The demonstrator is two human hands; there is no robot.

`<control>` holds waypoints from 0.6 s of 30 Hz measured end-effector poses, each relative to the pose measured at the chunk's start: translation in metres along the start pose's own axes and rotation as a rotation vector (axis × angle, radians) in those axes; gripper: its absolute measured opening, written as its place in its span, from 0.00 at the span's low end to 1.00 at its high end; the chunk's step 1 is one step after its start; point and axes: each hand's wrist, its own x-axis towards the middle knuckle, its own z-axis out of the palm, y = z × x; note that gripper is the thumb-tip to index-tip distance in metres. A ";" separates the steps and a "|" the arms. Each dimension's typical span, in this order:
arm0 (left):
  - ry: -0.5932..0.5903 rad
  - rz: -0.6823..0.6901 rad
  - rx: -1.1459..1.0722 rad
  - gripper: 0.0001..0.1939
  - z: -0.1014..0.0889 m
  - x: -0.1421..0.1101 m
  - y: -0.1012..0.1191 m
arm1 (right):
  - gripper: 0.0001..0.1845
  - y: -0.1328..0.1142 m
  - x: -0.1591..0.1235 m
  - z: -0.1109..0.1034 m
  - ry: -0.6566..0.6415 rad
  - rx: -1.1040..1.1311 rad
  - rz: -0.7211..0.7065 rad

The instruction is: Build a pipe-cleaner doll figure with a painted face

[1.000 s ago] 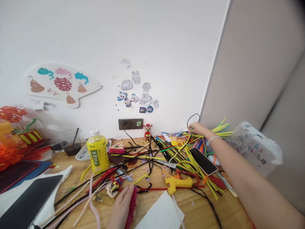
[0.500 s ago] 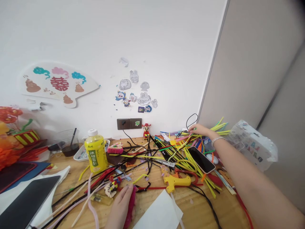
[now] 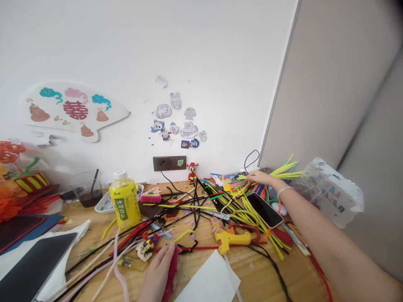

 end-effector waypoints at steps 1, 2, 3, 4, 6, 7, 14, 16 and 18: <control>0.002 -0.001 -0.002 0.28 0.000 0.000 0.001 | 0.21 0.000 0.001 0.003 -0.040 -0.031 -0.003; 0.005 -0.002 -0.004 0.28 0.000 -0.001 0.001 | 0.24 -0.001 0.003 0.006 -0.074 -0.067 -0.002; 0.010 -0.005 -0.004 0.28 0.000 -0.001 0.000 | 0.26 -0.002 0.005 0.010 -0.097 -0.107 -0.001; 0.017 -0.010 -0.003 0.28 0.000 -0.001 0.000 | 0.27 -0.003 0.007 0.013 -0.113 -0.153 0.000; 0.018 -0.005 -0.004 0.27 0.000 0.001 -0.004 | 0.24 -0.007 0.013 0.023 -0.125 -0.265 -0.010; 0.018 0.003 -0.006 0.27 -0.001 0.002 -0.005 | 0.20 -0.010 0.017 0.028 -0.120 -0.328 -0.019; 0.015 0.029 -0.014 0.27 0.000 0.004 -0.006 | 0.15 -0.027 0.038 0.060 -0.035 -0.700 -0.058; 0.004 0.021 -0.012 0.27 0.001 0.002 -0.004 | 0.15 -0.029 0.039 0.064 -0.023 -0.761 -0.061; 0.000 0.022 -0.010 0.27 0.002 0.001 -0.002 | 0.15 -0.029 0.038 0.068 -0.011 -0.803 -0.055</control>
